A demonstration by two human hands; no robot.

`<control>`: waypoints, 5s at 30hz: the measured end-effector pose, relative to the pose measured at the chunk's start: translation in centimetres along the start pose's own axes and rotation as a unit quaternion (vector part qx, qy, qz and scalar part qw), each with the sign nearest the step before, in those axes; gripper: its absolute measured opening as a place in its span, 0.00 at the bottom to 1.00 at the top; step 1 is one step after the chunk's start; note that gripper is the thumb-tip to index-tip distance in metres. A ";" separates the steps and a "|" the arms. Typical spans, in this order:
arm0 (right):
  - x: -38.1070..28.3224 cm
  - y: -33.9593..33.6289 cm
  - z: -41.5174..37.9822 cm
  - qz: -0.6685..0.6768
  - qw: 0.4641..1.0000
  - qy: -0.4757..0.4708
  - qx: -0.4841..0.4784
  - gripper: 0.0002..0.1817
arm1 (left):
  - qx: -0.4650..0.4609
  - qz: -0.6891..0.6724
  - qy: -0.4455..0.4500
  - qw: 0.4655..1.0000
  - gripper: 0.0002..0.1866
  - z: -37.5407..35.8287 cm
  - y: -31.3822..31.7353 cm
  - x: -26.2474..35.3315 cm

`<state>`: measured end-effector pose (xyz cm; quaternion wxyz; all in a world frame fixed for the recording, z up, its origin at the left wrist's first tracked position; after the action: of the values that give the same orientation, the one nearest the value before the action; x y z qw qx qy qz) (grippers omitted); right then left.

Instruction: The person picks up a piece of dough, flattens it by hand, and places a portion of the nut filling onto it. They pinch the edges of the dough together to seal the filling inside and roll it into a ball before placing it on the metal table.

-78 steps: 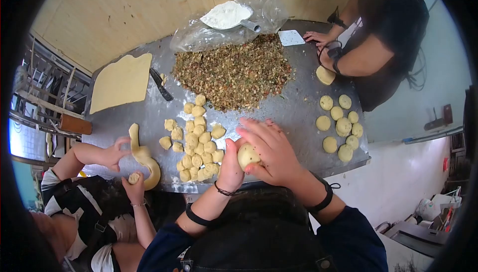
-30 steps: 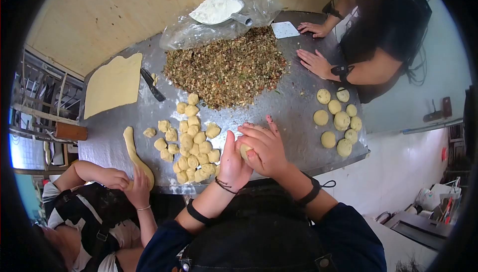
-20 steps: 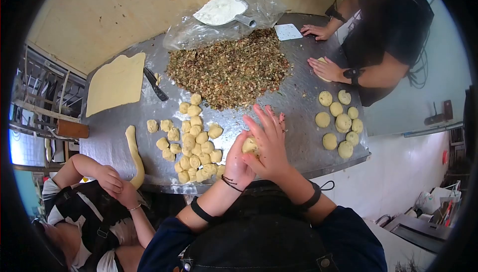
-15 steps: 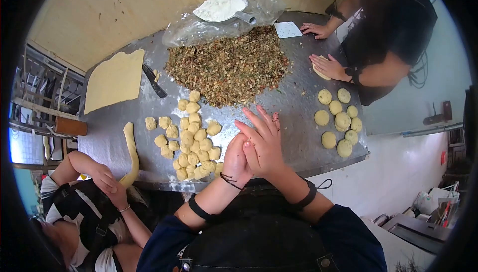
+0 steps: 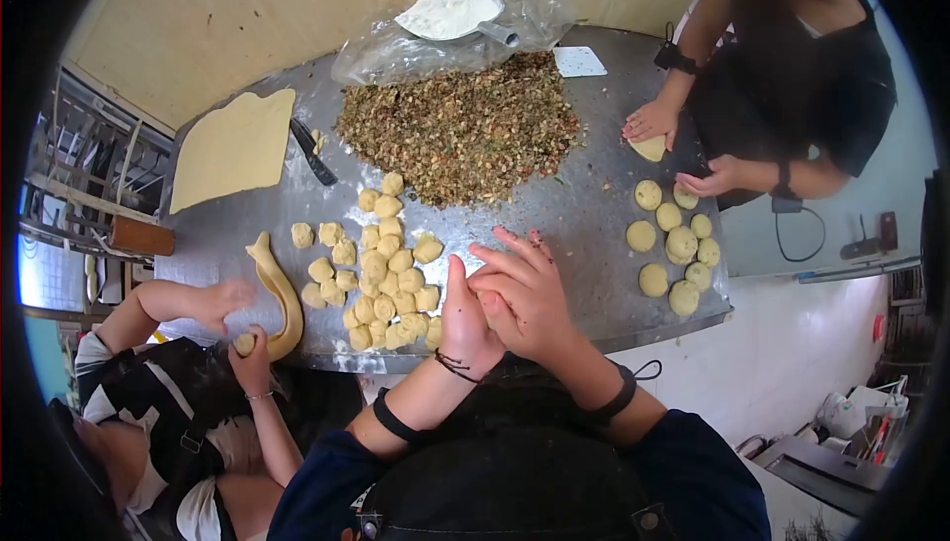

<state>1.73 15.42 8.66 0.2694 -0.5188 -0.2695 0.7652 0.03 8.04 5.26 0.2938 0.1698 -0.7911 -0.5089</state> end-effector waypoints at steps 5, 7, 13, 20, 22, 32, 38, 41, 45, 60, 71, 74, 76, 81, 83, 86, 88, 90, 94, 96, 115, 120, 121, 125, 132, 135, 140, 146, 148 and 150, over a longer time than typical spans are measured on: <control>-0.4 -0.4 -0.1 0.071 0.997 -0.012 0.030 0.14 | 0.018 0.030 0.005 0.999 0.37 0.1 -0.1 -0.1; -0.4 -0.9 0.1 0.000 1.000 -0.020 0.022 0.17 | 0.012 0.035 0.007 0.999 0.37 0.2 -0.3 0.0; 0.0 -1.5 -0.3 0.023 0.998 0.034 0.054 0.24 | -0.223 -0.087 -0.017 0.971 0.26 0.6 -1.3 -0.4; 1.0 -0.1 -0.4 0.114 0.993 0.001 0.043 0.26 | -0.042 -0.021 -0.028 0.999 0.15 0.5 -2.7 -0.4; 1.0 -1.2 0.1 0.424 0.899 0.013 0.106 0.21 | -0.114 -0.059 -0.024 0.991 0.14 0.6 -2.6 -0.2; 1.9 1.3 -0.5 0.068 0.997 -0.029 0.020 0.22 | 0.035 0.002 -0.017 0.999 0.25 0.7 -1.9 -0.3; 0.4 -2.0 -0.2 -0.015 0.999 0.010 -0.034 0.26 | -0.112 -0.043 -0.051 0.991 0.34 -0.1 -0.4 0.6; 3.0 0.5 -0.7 0.040 0.991 -0.050 -0.115 0.28 | -0.165 -0.021 -0.065 0.984 0.35 -0.1 -0.3 0.6; 3.7 0.9 0.1 0.289 0.956 0.046 0.033 0.22 | -0.113 0.249 -0.003 0.962 0.32 0.5 -1.6 0.9; 10.7 4.7 -5.3 0.074 0.988 0.131 0.034 0.11 | 0.005 0.454 -0.100 0.886 0.35 4.4 -11.8 -0.5; 13.5 2.3 -3.9 -0.092 0.975 0.193 -0.057 0.40 | 0.033 0.421 0.023 0.906 0.33 1.1 -12.1 5.0; 13.1 6.2 -2.6 -0.177 0.954 0.148 -0.190 0.39 | 0.030 0.415 0.029 0.909 0.33 1.0 -12.4 4.9; 14.4 8.1 -3.5 -0.197 0.943 0.148 -0.222 0.38 | 0.025 0.414 0.037 0.909 0.33 0.8 -12.4 4.9; 15.5 9.2 -3.9 -0.216 0.932 0.151 -0.248 0.36 | 0.052 0.407 0.036 0.911 0.33 -0.2 -13.5 4.7; 15.6 9.1 -3.7 -0.219 0.933 0.143 -0.249 0.36 | 0.051 0.404 0.030 0.913 0.33 -0.1 -13.8 4.5; 15.7 9.1 -3.7 -0.217 0.931 0.141 -0.258 0.36 | 0.055 0.400 0.023 0.914 0.33 0.0 -13.9 4.5; 15.7 9.2 -3.8 -0.221 0.931 0.139 -0.255 0.36 | 0.048 0.402 0.032 0.914 0.33 0.3 -13.7 4.6; 15.5 9.0 -3.7 -0.231 0.931 0.136 -0.248 0.36 | 0.042 0.408 0.030 0.911 0.33 0.6 -13.5 4.6; 16.6 9.1 -3.8 -0.159 0.945 0.170 -0.231 0.34 | 0.023 0.419 0.028 0.907 0.33 0.9 -12.6 4.5; 18.0 8.1 -4.0 -0.095 0.954 0.189 -0.212 0.32 | 0.020 0.426 0.047 0.904 0.33 0.9 -12.2 5.1; 13.8 4.6 -11.7 -0.035 0.942 0.178 -0.281 0.28 | 0.034 0.442 0.059 0.894 0.30 -2.3 -13.5 5.5; 17.5 3.5 -14.9 0.226 0.893 0.382 -0.074 0.21 | 0.022 0.432 0.058 0.900 0.29 -2.2 -13.4 5.3; 19.0 2.5 -16.1 0.283 0.864 0.416 -0.018 0.20 | 0.019 0.433 0.055 0.900 0.29 -2.3 -13.2 5.3; 21.3 -4.8 -20.0 0.247 0.854 0.431 0.155 0.20 | 0.026 0.431 0.053 0.900 0.29 -2.4 -13.3 5.5; 19.2 -10.6 -22.7 -0.266 0.891 0.358 0.087 0.26 | 0.039 0.430 0.049 0.901 0.28 -2.0 -13.4 5.6; 19.3 -9.6 -23.4 -0.299 0.886 0.356 -0.006 0.25 | 0.032 0.441 0.039 0.896 0.27 -1.4 -13.2 5.5; 20.3 -12.7 -23.4 -0.054 0.891 0.313 0.323 0.18 | 0.103 0.483 0.058 0.868 0.18 -1.0 -14.1 7.6; 16.4 -7.2 -13.9 -0.023 0.964 0.202 0.171 0.16 | 0.139 0.786 0.221 0.560 0.20 1.3 -15.0 15.1; 14.9 -4.0 -11.1 0.021 0.974 0.194 0.112 0.17 | 0.150 0.861 0.252 0.415 0.24 2.8 -13.1 16.6; 14.1 -1.1 -9.6 0.049 0.978 0.192 0.056 0.17 | 0.174 0.873 0.257 0.376 0.24 4.4 -12.9 17.5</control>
<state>6.41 27.23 -2.71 0.3068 -0.6532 -0.1433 0.6773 -16.66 -4.28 -2.68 0.7283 -0.4450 -0.4591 0.2464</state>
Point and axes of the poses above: each hand's wrist, its own z-axis towards the middle knuckle, its own y-axis out of the palm, x = y × z, the point moved 5 cm from there along z, towards the middle knuckle, and after that the axes turned 12 degrees about -x, right-handed, at the moved point
